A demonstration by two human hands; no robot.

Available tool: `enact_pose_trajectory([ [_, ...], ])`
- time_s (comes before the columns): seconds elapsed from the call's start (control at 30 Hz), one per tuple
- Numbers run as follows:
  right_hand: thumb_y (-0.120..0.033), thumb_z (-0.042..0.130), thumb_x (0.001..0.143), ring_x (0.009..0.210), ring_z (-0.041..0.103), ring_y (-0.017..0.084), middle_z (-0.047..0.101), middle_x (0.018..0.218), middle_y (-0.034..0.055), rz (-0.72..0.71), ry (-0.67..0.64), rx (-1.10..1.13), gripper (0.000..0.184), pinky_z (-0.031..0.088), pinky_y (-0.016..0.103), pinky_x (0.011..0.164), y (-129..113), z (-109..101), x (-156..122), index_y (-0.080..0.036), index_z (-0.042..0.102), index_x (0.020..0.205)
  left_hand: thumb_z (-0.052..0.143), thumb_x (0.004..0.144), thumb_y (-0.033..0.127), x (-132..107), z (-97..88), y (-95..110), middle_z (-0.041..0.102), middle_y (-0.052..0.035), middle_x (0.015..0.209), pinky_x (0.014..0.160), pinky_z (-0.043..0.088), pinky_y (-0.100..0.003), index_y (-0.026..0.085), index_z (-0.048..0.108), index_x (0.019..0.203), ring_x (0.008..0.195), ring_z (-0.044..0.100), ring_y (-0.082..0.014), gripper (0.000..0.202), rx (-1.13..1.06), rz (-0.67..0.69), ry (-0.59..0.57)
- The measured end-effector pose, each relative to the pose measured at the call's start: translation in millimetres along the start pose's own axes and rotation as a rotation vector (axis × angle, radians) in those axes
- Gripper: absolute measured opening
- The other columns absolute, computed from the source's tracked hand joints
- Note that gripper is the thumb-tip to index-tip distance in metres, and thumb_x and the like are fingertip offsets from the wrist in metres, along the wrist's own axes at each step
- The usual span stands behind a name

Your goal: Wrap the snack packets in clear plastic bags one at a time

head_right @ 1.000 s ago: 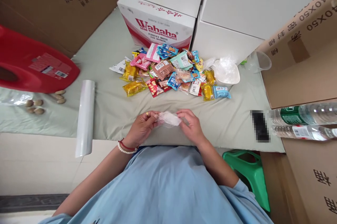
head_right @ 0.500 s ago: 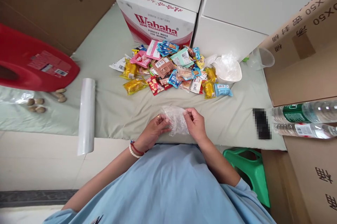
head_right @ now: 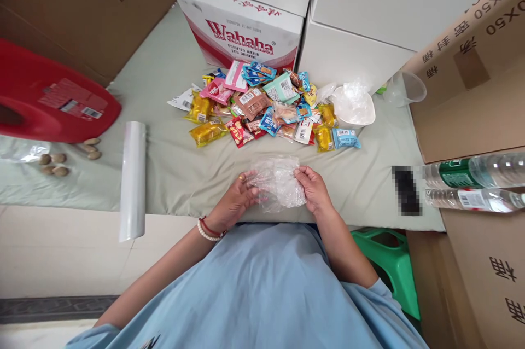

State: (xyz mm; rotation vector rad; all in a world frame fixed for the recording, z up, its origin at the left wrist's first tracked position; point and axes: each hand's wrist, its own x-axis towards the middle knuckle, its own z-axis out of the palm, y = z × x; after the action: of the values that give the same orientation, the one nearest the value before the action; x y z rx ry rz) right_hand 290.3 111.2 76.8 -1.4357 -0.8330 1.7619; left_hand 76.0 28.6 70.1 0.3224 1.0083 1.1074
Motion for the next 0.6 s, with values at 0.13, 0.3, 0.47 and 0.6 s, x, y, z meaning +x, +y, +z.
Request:
enact_pose_trajectory([
  [0.13, -0.062, 0.089, 0.064, 0.063, 0.050, 0.013, 0.061, 0.074, -0.0032, -0.065, 0.004, -0.098, 0.051, 0.044, 0.027, 0.062, 4, -3, 0, -0.022, 0.066, 0.086, 0.097, 0.059, 0.033, 4, 4.6, -10, 0.071, -0.0031, 0.099, 0.082, 0.052, -0.031, 0.019, 0.065, 0.117, 0.086, 0.066, -0.0156, 0.068, 0.073, -0.025, -0.015],
  [0.3, -0.059, 0.071, 0.088, 0.072, 0.052, 0.016, 0.066, 0.109, 0.0064, -0.582, 0.121, -0.563, 0.044, 0.049, 0.032, 0.071, -2, -4, -11, -0.024, 0.070, 0.115, 0.089, 0.067, 0.043, 7, 4.3, -12, 0.064, 0.0018, 0.076, 0.072, 0.044, -0.028, 0.018, 0.068, 0.082, 0.072, 0.055, -0.0128, 0.037, 0.201, 0.122, 0.096],
  [0.47, -0.050, 0.082, 0.081, 0.064, 0.049, 0.013, 0.071, 0.111, 0.0057, -0.563, -0.336, -0.720, 0.057, 0.047, 0.030, 0.064, 0, 16, -17, -0.026, 0.068, 0.131, 0.090, 0.066, 0.047, 5, 8.6, -8, 0.064, 0.0025, 0.079, 0.073, 0.042, -0.026, 0.018, 0.066, 0.081, 0.075, 0.055, -0.0124, 0.041, 0.241, 0.182, 0.089],
  [0.6, -0.052, 0.076, 0.085, 0.065, 0.052, 0.014, 0.067, 0.079, 0.0005, -0.403, -0.221, -0.471, 0.030, 0.044, 0.028, 0.064, 3, 12, -6, -0.023, 0.076, 0.094, 0.095, 0.061, 0.050, 1, -2.7, 0, 0.055, 0.0079, 0.068, 0.056, 0.033, -0.023, 0.019, 0.060, 0.082, 0.059, 0.043, -0.0075, 0.051, 0.137, 0.170, 0.157],
])
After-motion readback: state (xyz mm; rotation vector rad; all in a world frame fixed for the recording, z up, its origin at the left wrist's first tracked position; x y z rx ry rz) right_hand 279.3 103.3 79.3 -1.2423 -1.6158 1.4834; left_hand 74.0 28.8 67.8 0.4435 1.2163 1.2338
